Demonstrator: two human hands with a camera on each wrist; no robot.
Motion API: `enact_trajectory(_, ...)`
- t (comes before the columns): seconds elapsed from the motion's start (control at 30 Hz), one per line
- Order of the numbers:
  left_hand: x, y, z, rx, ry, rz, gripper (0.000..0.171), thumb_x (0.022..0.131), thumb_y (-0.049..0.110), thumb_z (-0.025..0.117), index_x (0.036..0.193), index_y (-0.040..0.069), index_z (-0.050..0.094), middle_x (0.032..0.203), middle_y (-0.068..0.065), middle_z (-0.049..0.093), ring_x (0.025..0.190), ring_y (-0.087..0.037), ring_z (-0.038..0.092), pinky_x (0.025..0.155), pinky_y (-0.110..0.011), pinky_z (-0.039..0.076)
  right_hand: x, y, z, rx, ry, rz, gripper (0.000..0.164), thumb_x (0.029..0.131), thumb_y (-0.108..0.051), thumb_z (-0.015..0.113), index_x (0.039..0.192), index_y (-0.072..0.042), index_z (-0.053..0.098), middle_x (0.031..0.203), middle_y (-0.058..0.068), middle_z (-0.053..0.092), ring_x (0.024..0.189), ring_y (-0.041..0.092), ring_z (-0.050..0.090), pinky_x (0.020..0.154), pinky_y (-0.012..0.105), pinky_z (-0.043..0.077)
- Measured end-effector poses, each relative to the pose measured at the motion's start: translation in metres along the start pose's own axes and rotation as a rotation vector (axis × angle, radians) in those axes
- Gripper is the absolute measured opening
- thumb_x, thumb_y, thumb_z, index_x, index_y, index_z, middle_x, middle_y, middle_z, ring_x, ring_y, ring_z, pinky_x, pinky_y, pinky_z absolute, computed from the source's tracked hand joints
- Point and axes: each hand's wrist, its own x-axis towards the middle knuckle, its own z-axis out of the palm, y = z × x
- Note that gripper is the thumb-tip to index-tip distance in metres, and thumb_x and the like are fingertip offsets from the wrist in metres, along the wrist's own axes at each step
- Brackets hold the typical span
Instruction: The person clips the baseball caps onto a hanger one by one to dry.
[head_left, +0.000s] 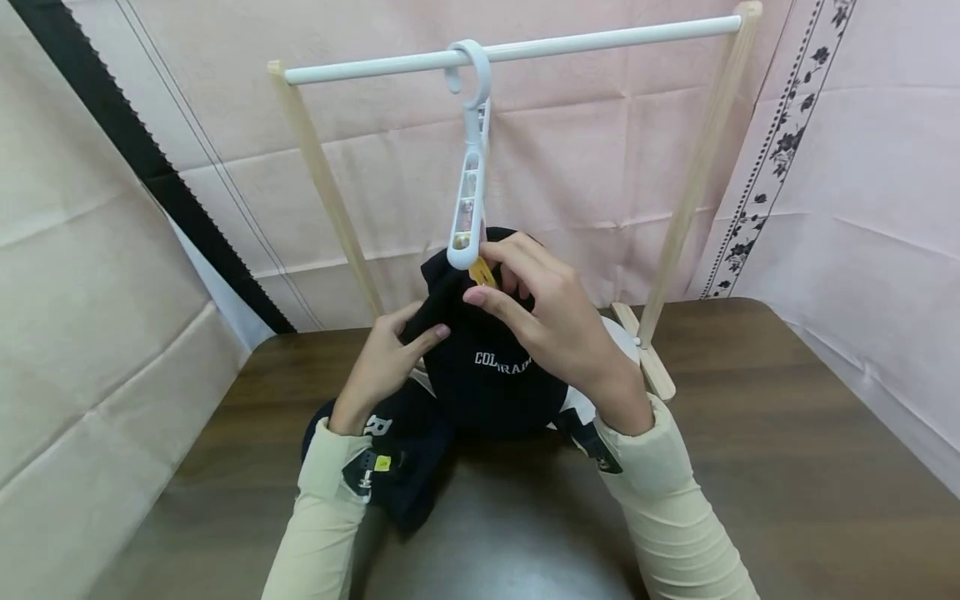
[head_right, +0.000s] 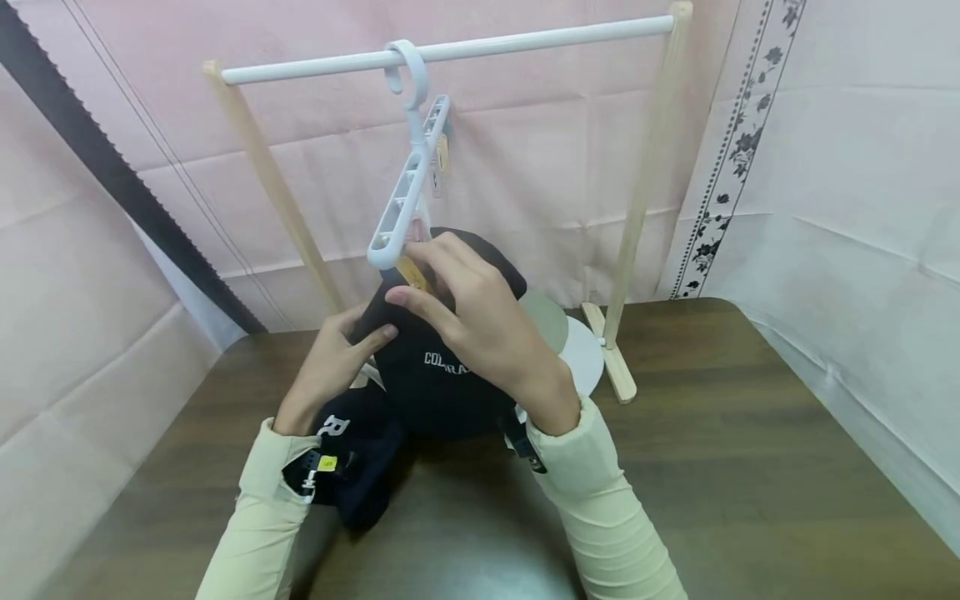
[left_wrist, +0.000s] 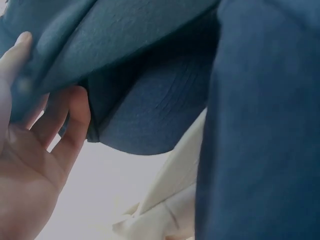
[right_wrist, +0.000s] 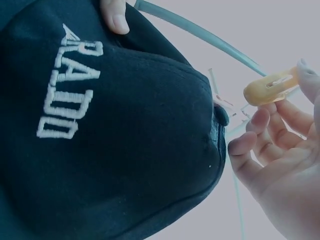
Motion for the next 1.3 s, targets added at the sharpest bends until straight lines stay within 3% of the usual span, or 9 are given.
enact_trajectory(0.17,-0.001,-0.003,-0.006,-0.019,-0.059,0.015,0.029,0.104,0.024,0.071,0.128,0.008,0.070,0.111,-0.009,0.072,0.088,-0.021,0.065,0.082,-0.029,0.054,-0.001,0.000,-0.001,0.001,0.001,0.008,0.036,0.094,-0.009,0.079,0.128,-0.001,0.069,0.099,0.006,0.058,0.084,0.014,0.051,0.073,0.028,0.044)
enact_trajectory(0.27,-0.001,-0.005,-0.009,-0.033,-0.092,0.013,0.030,0.103,0.022,0.071,0.130,0.008,0.070,0.116,-0.008,0.073,0.100,-0.021,0.066,0.092,-0.030,0.054,-0.003,0.001,-0.002,0.007,0.006,0.003,0.037,0.093,-0.007,0.080,0.128,0.000,0.069,0.099,0.006,0.059,0.083,0.014,0.051,0.073,0.028,0.044)
enact_trajectory(0.43,-0.003,-0.006,-0.017,-0.029,-0.138,-0.003,0.032,0.103,0.020,0.072,0.133,0.009,0.069,0.117,-0.007,0.074,0.100,-0.021,0.068,0.092,-0.031,0.056,-0.003,0.002,-0.002,0.008,0.004,-0.003,0.038,0.094,-0.007,0.079,0.129,0.000,0.069,0.098,0.006,0.058,0.082,0.014,0.051,0.072,0.031,0.045)
enact_trajectory(0.67,-0.005,-0.009,-0.026,0.031,-0.228,-0.059,0.018,0.101,0.023,0.074,0.113,0.010,0.073,0.104,-0.009,0.071,0.088,-0.023,0.069,0.079,-0.032,0.057,-0.003,0.003,-0.001,0.003,0.000,0.009,0.037,0.094,-0.007,0.079,0.130,-0.001,0.068,0.097,0.007,0.057,0.082,0.014,0.050,0.071,0.033,0.045)
enact_trajectory(0.77,-0.007,-0.010,-0.029,0.056,-0.267,-0.081,0.016,0.101,0.026,0.074,0.108,0.012,0.073,0.101,-0.007,0.064,0.085,-0.023,0.064,0.074,-0.032,0.055,-0.003,0.003,-0.001,0.005,-0.004,0.014,0.037,0.094,-0.006,0.078,0.130,0.000,0.068,0.097,0.007,0.057,0.082,0.014,0.051,0.071,0.031,0.045)
enact_trajectory(0.9,-0.008,-0.009,-0.032,0.055,-0.329,-0.131,0.019,0.102,0.029,0.073,0.109,0.012,0.072,0.086,-0.004,0.055,0.069,-0.023,0.054,0.062,-0.031,0.049,-0.003,0.001,-0.001,0.001,-0.012,0.018,0.038,0.095,-0.006,0.078,0.130,0.001,0.067,0.098,0.007,0.057,0.083,0.015,0.052,0.072,0.030,0.046)
enact_trajectory(1.0,-0.008,-0.008,-0.033,0.075,-0.397,-0.160,0.022,0.103,0.029,0.071,0.111,0.009,0.072,0.083,-0.005,0.062,0.070,-0.023,0.059,0.067,-0.035,0.053,-0.002,0.001,-0.002,-0.001,-0.016,0.022,0.037,0.095,-0.006,0.078,0.130,0.001,0.067,0.098,0.007,0.057,0.083,0.015,0.052,0.072,0.029,0.046)
enact_trajectory(1.13,-0.010,-0.003,-0.033,0.131,-0.529,-0.205,0.023,0.102,0.028,0.073,0.109,0.006,0.072,0.098,-0.008,0.073,0.085,-0.028,0.069,0.080,-0.046,0.059,-0.001,0.001,-0.001,0.002,-0.014,0.018,0.037,0.095,-0.007,0.078,0.130,0.001,0.068,0.099,0.007,0.058,0.084,0.014,0.052,0.073,0.027,0.046)
enact_trajectory(1.3,-0.015,0.003,-0.038,0.207,-0.728,-0.265,0.028,0.096,0.024,0.079,0.118,0.008,0.072,0.110,-0.004,0.072,0.088,-0.021,0.069,0.081,-0.037,0.058,0.000,0.000,0.001,0.013,-0.011,0.003,0.038,0.095,-0.007,0.078,0.130,0.000,0.068,0.102,0.007,0.060,0.085,0.014,0.053,0.073,0.025,0.046)
